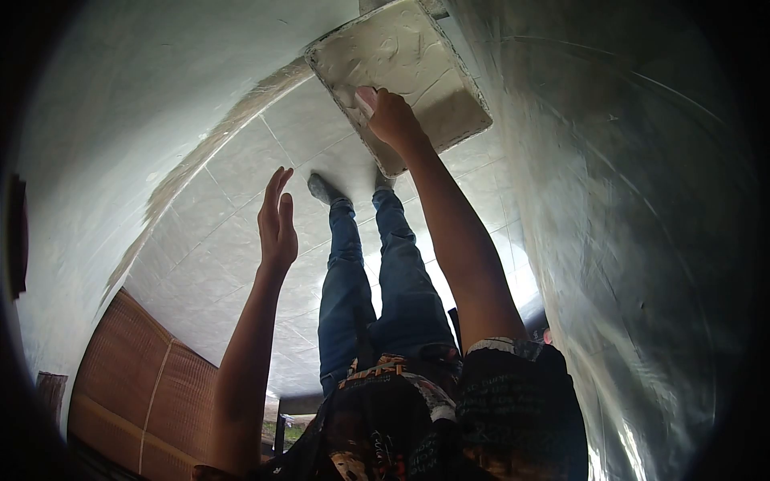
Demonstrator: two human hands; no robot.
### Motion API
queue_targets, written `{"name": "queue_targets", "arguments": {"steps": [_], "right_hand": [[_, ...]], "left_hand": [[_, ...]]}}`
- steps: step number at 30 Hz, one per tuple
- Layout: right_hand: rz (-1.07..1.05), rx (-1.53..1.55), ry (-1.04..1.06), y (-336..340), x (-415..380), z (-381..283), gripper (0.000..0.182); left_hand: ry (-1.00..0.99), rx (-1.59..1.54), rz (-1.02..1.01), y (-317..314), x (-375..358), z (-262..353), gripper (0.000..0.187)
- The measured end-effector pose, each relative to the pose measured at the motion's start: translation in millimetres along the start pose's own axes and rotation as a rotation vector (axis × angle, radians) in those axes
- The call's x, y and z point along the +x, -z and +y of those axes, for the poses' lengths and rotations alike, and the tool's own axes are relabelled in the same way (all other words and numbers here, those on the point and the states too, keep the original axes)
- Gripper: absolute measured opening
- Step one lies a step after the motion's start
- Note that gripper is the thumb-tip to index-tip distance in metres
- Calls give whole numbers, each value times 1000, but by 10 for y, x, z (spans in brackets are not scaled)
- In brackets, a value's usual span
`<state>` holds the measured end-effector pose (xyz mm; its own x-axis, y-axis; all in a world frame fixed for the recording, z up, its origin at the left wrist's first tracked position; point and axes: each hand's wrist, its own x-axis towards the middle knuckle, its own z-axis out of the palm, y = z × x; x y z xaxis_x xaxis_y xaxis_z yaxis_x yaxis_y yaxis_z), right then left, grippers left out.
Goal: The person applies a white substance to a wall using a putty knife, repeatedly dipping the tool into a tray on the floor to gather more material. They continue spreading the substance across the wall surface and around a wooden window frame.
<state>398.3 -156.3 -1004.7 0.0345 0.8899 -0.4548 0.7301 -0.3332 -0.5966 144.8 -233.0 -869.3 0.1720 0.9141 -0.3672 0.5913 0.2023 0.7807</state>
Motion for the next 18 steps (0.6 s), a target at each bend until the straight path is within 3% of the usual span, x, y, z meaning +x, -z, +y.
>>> {"name": "queue_targets", "arguments": {"steps": [18], "right_hand": [[27,35,-14,-326,171,170,39]], "left_hand": [[0,4,-18,-62,-117,-46,54]]}}
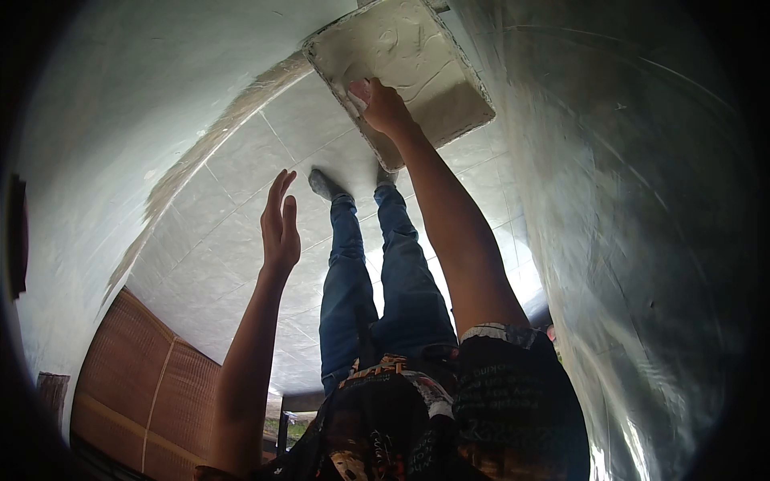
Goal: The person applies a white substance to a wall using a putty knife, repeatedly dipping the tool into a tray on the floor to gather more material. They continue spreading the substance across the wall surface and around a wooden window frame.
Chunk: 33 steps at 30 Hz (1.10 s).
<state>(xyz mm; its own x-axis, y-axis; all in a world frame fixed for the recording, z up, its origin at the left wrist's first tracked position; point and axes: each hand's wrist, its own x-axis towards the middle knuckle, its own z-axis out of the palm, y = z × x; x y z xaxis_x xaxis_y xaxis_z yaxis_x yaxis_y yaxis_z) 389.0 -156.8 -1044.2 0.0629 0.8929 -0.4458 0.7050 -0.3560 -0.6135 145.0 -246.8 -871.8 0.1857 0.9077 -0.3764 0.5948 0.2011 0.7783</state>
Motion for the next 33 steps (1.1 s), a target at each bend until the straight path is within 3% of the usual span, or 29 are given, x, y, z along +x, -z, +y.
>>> {"name": "queue_targets", "arguments": {"steps": [3,5,6,8,9,12,16,21,24,29,33], "right_hand": [[-18,61,49,70,72,155,42],[-249,272,-55,96,151,306,42],[-243,276,-42,98,163,386,42],[-400,639,-80,113,163,551,41],[-397,640,-69,174,154,595,41],[-660,989,-159,422,16,631,45],[-619,1159,-175,842,-484,65,46],[-612,1405,15,1229,-995,-452,44],[-477,1498,97,1606,-1382,-1056,51],[-330,1581,395,2085,-1731,-1753,45],[-232,1643,622,2502,-2025,-2304,27]], "left_hand": [[0,22,-6,-13,-24,-1,53],[-10,-14,-3,-30,-36,-5,53],[-8,-14,-5,-31,-43,3,54],[-12,-25,0,-26,-46,40,55],[-22,-24,6,-25,-48,50,55],[-21,-23,17,32,-63,132,56],[-55,-19,78,191,-54,317,60],[-205,-67,182,577,24,790,56],[-334,-87,242,870,60,1206,56],[-564,-119,370,1372,26,1955,60],[-746,-187,398,1775,-109,2440,65]]}}
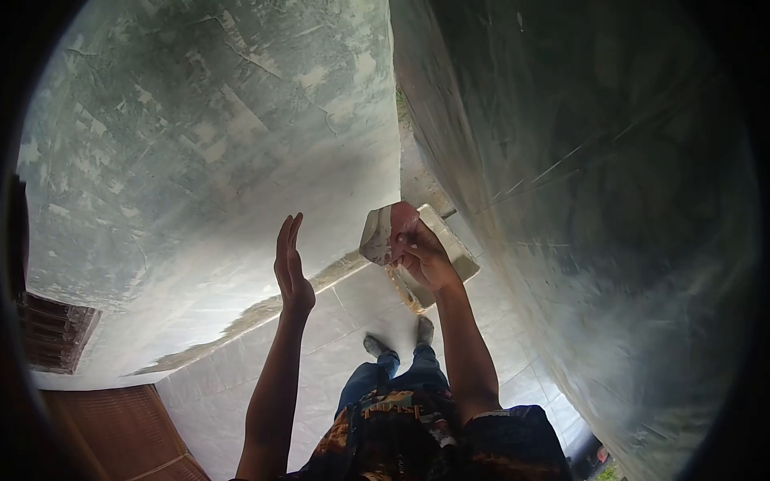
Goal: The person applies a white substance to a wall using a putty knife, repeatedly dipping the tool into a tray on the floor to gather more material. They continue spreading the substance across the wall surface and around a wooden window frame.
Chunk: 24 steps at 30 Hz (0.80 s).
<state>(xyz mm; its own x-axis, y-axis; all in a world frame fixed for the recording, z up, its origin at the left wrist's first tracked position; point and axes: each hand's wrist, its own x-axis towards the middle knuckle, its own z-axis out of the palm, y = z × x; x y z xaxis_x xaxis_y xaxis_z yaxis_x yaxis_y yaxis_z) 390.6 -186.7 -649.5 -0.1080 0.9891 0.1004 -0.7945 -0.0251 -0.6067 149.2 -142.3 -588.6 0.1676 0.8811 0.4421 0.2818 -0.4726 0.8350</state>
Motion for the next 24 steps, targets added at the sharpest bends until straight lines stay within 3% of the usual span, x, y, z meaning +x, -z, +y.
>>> {"name": "queue_targets", "arguments": {"steps": [13,24], "right_hand": [[24,-190,422,-1734,197,-987,29],[-69,-333,625,-2766,319,-1587,25]], "left_hand": [[-599,-47,-27,636,936,1410,56],[-823,91,20,983,1521,2327,56]]}}
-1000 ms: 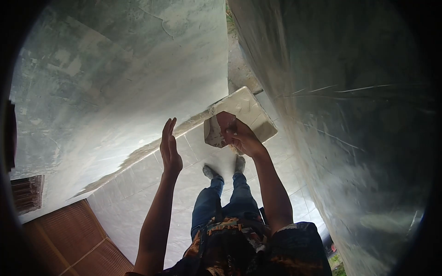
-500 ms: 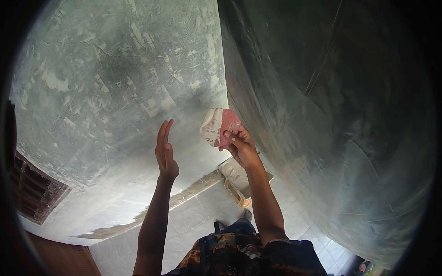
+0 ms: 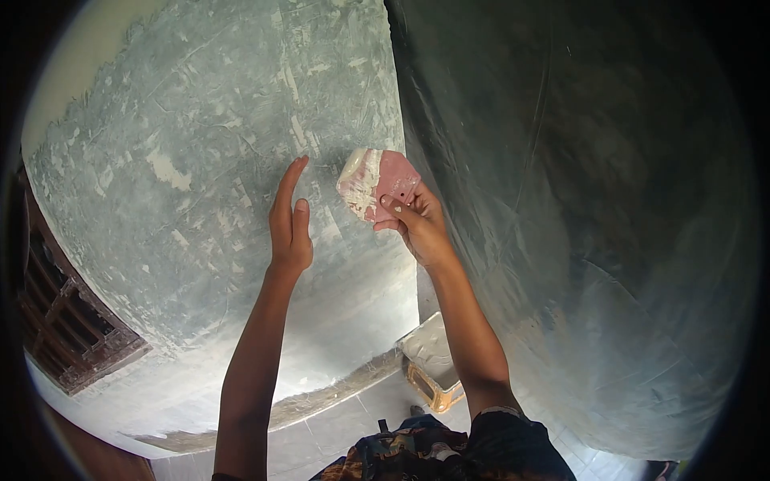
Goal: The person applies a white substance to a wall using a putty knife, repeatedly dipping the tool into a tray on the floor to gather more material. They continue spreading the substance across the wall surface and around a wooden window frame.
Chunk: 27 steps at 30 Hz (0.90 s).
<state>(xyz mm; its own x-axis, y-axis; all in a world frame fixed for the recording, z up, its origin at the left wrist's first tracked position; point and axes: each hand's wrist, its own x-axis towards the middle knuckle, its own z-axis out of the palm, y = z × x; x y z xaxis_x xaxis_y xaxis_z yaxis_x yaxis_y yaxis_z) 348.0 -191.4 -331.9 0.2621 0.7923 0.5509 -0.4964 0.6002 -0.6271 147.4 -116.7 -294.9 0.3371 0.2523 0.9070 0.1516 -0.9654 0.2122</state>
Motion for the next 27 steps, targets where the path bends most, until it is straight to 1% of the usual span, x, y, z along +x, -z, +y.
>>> {"name": "queue_targets", "arguments": {"steps": [6,8,9,10,12,13,15,16,18,20,22,24,27], "right_hand": [[-59,-143,103,-262,470,-275,21],[-28,-284,245,-435,790,-484,20],[-40,-312,297,-459,968,-566,25],[-41,-313,312,-503,1143,-653,25],[-14,-400,506,-649,1500,-836,21],[-12,-398,520,-705,1683,-934,21],[12,-557,703,-806,2050,-1138,21],[17,-559,726,-865,2241,-1266,21],[126,-723,870,-932,2540,-1444,20],[164,-764,902,-993,2761,-1613,19],[198,-806,933,-1023,2979,-1762,18],[245,-929,995,-1030,3196,-1898,20],[305,-984,1068,-1143,3390,-2009,19]], "left_hand": [[-106,65,18,260,579,-7,55],[-156,85,31,353,902,-35,55],[-170,113,31,384,1044,-48,55],[-185,141,30,406,1191,-69,55],[-235,157,47,446,1521,-116,55],[-271,164,57,464,1678,-129,55],[-352,160,89,466,1987,-152,56],[-374,155,92,465,2180,-163,56],[-431,244,109,460,2462,-194,57],[-468,264,132,451,2734,-246,59],[-511,359,145,468,2965,-301,60],[-532,386,151,509,3137,-346,60],[-540,536,148,606,3380,-480,56]]}}
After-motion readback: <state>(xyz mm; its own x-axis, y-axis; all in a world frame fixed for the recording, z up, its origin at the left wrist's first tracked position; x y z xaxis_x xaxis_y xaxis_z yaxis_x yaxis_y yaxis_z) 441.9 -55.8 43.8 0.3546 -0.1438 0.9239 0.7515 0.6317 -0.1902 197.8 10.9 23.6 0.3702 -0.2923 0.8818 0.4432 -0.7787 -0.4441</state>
